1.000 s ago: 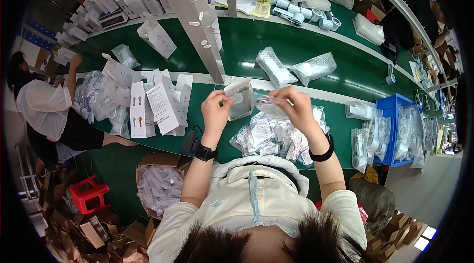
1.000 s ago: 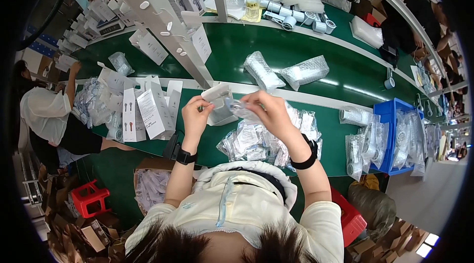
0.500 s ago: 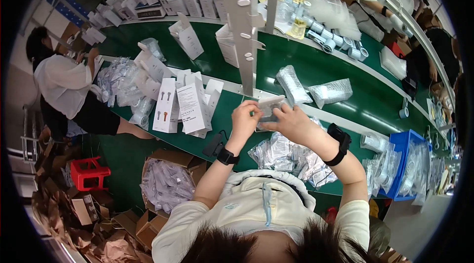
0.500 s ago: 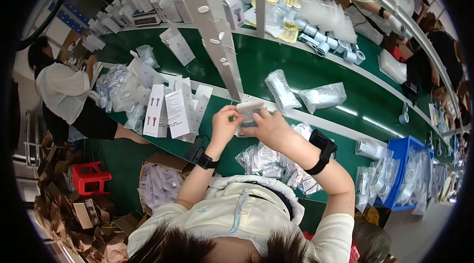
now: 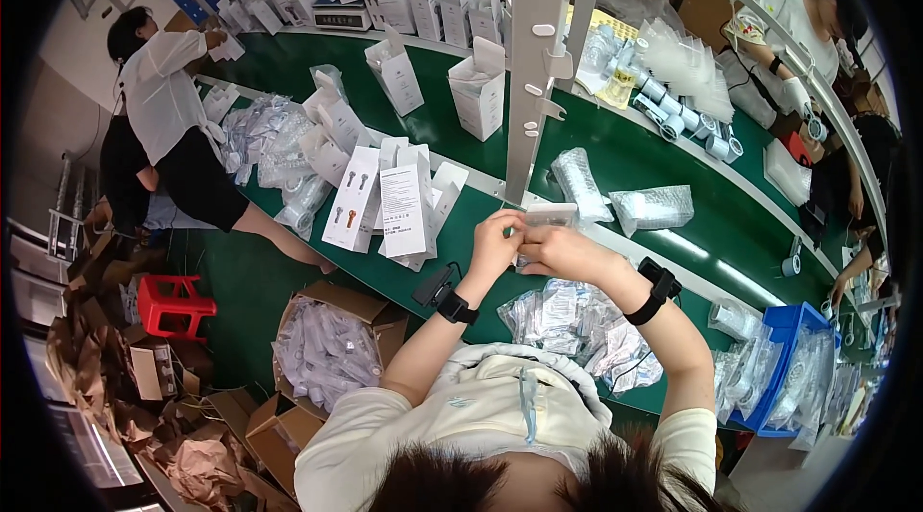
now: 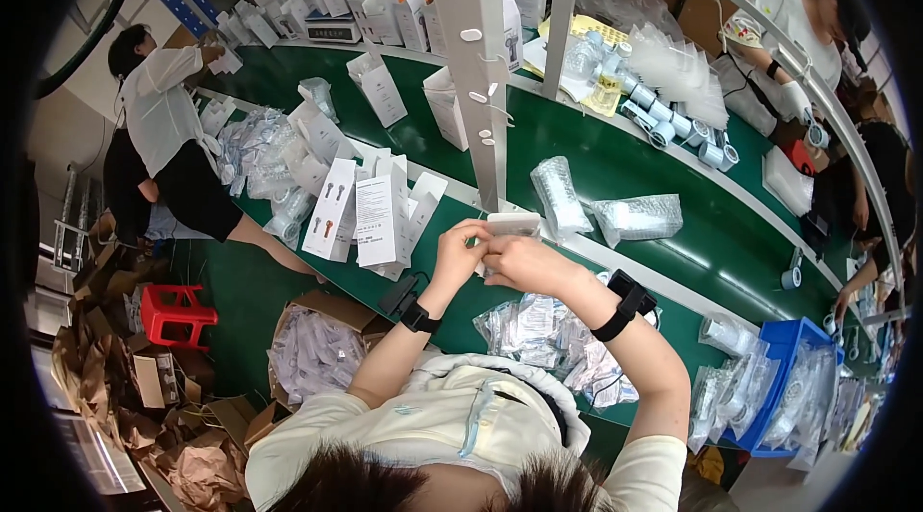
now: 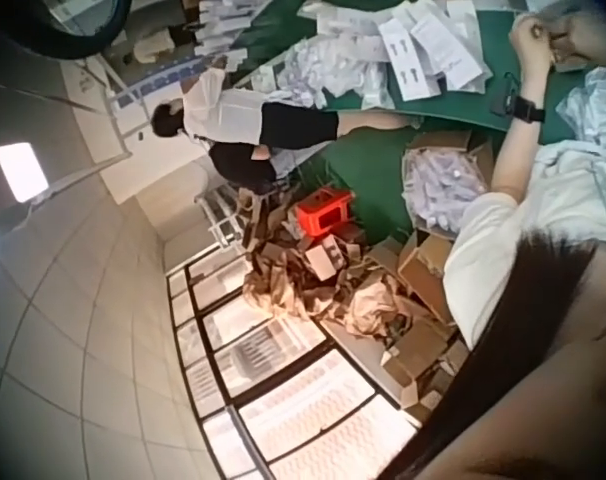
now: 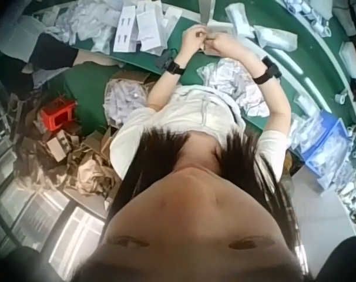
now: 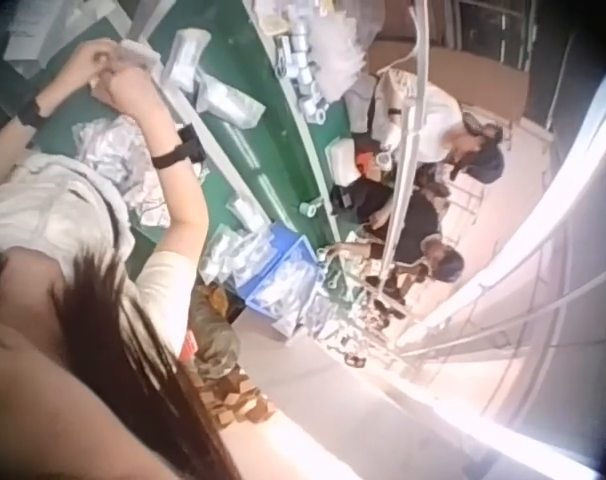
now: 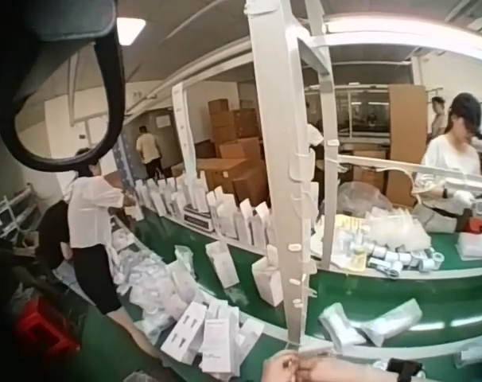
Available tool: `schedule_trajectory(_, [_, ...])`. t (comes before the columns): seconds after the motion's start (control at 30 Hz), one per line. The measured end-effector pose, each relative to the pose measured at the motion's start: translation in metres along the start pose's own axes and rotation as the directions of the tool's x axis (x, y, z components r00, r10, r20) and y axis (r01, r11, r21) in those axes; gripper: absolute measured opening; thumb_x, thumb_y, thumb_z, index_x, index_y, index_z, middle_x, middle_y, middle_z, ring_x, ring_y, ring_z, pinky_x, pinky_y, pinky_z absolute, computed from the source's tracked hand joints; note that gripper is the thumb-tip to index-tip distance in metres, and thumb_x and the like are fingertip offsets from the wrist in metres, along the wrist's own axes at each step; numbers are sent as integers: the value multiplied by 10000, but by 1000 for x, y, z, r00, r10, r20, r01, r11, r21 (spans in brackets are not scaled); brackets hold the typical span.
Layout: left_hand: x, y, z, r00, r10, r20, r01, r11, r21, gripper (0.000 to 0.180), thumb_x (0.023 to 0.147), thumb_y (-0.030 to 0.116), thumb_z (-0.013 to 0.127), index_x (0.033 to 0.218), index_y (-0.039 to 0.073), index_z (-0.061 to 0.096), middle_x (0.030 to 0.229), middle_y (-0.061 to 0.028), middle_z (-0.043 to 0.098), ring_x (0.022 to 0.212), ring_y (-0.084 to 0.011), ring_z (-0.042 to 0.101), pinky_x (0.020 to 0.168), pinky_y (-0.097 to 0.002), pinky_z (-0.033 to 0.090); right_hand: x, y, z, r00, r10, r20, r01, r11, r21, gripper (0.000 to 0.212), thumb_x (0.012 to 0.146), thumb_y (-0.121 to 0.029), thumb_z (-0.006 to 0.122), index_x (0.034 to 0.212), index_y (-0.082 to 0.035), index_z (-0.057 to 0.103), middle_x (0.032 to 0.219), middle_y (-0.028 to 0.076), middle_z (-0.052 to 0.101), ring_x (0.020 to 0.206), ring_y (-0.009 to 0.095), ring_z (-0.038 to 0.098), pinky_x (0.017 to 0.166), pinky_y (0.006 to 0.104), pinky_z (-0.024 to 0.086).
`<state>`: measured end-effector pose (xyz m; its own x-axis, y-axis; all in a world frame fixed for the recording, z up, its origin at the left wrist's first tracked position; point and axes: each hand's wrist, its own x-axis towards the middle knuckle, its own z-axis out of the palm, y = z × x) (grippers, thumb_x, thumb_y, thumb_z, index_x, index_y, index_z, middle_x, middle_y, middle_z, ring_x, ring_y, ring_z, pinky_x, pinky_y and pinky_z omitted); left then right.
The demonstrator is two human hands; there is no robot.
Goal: The person packages handheld fans by placing a bubble-wrapped fan, a small plastic bag, and a manual into a white cardboard box. They then close the lid and set the completed package aside on the assembly line, repeating the process for multiple units.
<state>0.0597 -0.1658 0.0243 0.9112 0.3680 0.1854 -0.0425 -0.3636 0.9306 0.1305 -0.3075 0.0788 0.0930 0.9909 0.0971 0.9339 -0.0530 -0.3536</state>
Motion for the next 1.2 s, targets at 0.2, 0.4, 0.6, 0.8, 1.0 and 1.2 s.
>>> schedule_trajectory(0.2, [-3, 1, 0, 996, -82, 20, 83, 993, -80, 82, 667, 14, 655, 736, 3, 612, 892, -61, 607, 721, -118, 561, 554, -225, 396, -20, -21, -8, 964, -112, -240, 63, 977, -203, 224, 658, -149, 603, 863, -66, 565, 847, 72, 545, 795, 237, 569, 753, 318, 454])
schedule_trajectory(0.4, [-6, 9, 4, 996, -92, 1, 92, 994, -56, 80, 672, 22, 660, 716, 4, 597, 873, -64, 614, 670, -120, 557, 514, -226, 387, -32, -7, 2, 973, 226, -42, -230, 962, -146, 321, 698, -280, 618, 919, -55, 556, 896, 73, 566, 844, 208, 535, 852, 385, 379])
schedule_trajectory(0.6, [-9, 5, 9, 997, -71, -29, 68, 993, -97, 70, 678, 8, 649, 706, -3, 587, 852, -66, 618, 633, -125, 553, 499, -225, 389, -11, -31, 10, 778, 411, 476, -307, 909, -283, 369, 695, -281, 626, 971, -46, 554, 957, 87, 554, 959, 200, 491, 922, 406, 325])
schedule_trajectory(0.8, [-25, 0, -28, 975, -162, -154, 147, 984, -100, 43, 699, -25, 633, 711, -19, 592, 831, -46, 586, 718, -102, 537, 555, -208, 384, -44, -27, 29, 817, 325, -476, -292, 945, 144, 831, 539, -207, 769, 1240, -36, 357, 1181, 155, 437, 1128, 239, 414, 991, 372, 282])
schedule_trajectory(1.0, [-28, 36, -49, 975, -222, 33, 222, 937, -270, 89, 711, -22, 624, 792, -5, 591, 871, -64, 585, 813, -123, 540, 676, -225, 407, -33, -16, 95, 750, 628, -207, -244, 554, 796, 1112, 473, -126, 818, 1347, -40, 136, 1300, 119, 312, 1210, 216, 331, 1007, 362, 271])
schedule_trajectory(1.2, [-24, 44, -68, 926, 352, -139, -268, 869, 416, 229, 709, 16, 603, 937, 28, 578, 971, -61, 574, 966, -207, 527, 871, -369, 383, 17, -10, 106, 642, 726, -247, -118, 412, 904, 1018, 496, -90, 798, 1311, -27, 192, 1262, 144, 333, 1177, 258, 359, 971, 349, 314])
